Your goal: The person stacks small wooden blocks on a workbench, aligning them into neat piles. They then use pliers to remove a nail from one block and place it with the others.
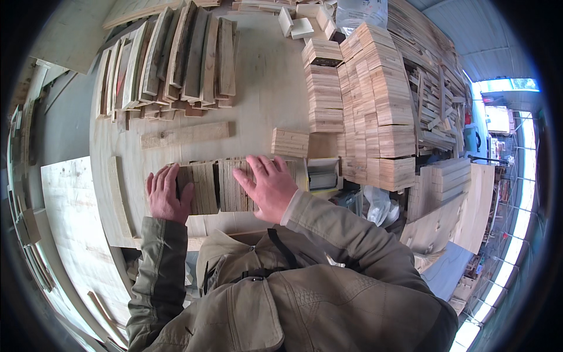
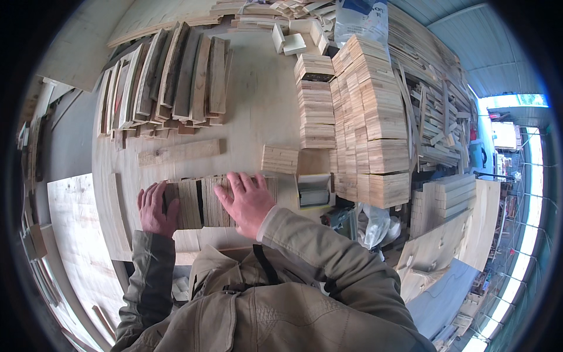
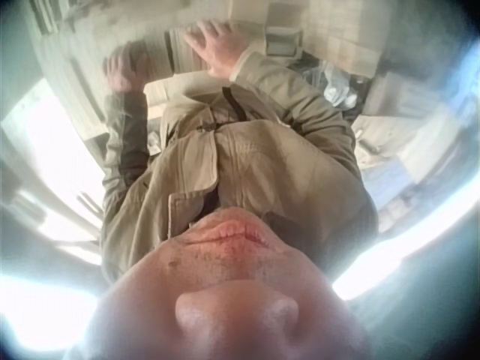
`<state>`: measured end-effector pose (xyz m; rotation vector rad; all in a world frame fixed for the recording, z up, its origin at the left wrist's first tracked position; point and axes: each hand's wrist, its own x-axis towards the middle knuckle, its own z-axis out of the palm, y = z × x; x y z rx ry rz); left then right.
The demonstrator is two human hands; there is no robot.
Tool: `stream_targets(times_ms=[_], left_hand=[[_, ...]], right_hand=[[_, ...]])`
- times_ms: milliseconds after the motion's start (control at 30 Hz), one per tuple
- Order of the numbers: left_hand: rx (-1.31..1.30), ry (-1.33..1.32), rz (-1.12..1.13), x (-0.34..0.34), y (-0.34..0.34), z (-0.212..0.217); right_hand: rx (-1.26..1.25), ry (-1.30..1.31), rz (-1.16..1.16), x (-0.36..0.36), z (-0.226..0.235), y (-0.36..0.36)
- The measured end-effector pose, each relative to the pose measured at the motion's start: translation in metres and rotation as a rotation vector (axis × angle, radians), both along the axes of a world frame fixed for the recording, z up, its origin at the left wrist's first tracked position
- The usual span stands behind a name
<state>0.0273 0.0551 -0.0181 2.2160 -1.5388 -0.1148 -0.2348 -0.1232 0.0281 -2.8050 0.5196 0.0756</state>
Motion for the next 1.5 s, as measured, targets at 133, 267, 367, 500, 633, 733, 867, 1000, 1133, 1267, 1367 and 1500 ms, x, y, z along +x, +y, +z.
stream_targets(times_ms=[133,267,367,500,633,733,867,1000,1133,1267,1367,1500], left_hand=[[-0.006,-0.015,-0.007,0.0,0.0,0.0],[0.014,-0.005,-0.006,0.0,-0.002,0.001],[0.025,-0.002,-0.002,0.0,-0.004,0.004],[0.035,0.004,-0.006,0.0,-0.005,0.008],[0.046,0.004,-0.009,-0.001,-0.007,0.011],[0.045,0.031,-0.006,-0.001,-0.009,0.013],[0.081,0.046,0.001,-0.001,-0.011,0.017],[0.112,0.045,0.01,-0.001,-0.012,0.018],[0.134,0.065,0.018,-0.001,-0.012,0.019],[0.126,0.064,0.009,0.0,-0.012,0.017],[0.123,0.07,0.007,0.001,-0.011,0.017],[0.133,0.078,0.006,0.001,-0.011,0.018]], right_hand=[[0.151,-0.104,-0.18,-0.013,0.026,-0.019],[0.284,-0.302,-0.402,-0.037,0.037,-0.079],[0.323,-0.354,-0.655,-0.048,0.021,-0.136],[0.146,-0.153,-0.918,-0.054,-0.017,-0.223],[0.053,0.001,-1.047,-0.057,-0.048,-0.29],[0.109,0.025,-1.138,-0.052,-0.069,-0.322],[0.08,0.063,-1.162,-0.043,-0.091,-0.34],[0.051,0.138,-1.204,-0.034,-0.101,-0.348],[0.015,0.187,-1.258,-0.024,-0.106,-0.349],[-0.023,0.26,-1.3,-0.017,-0.107,-0.347],[-0.034,0.287,-1.317,-0.01,-0.104,-0.345],[-0.072,0.303,-1.343,-0.002,-0.101,-0.34]])
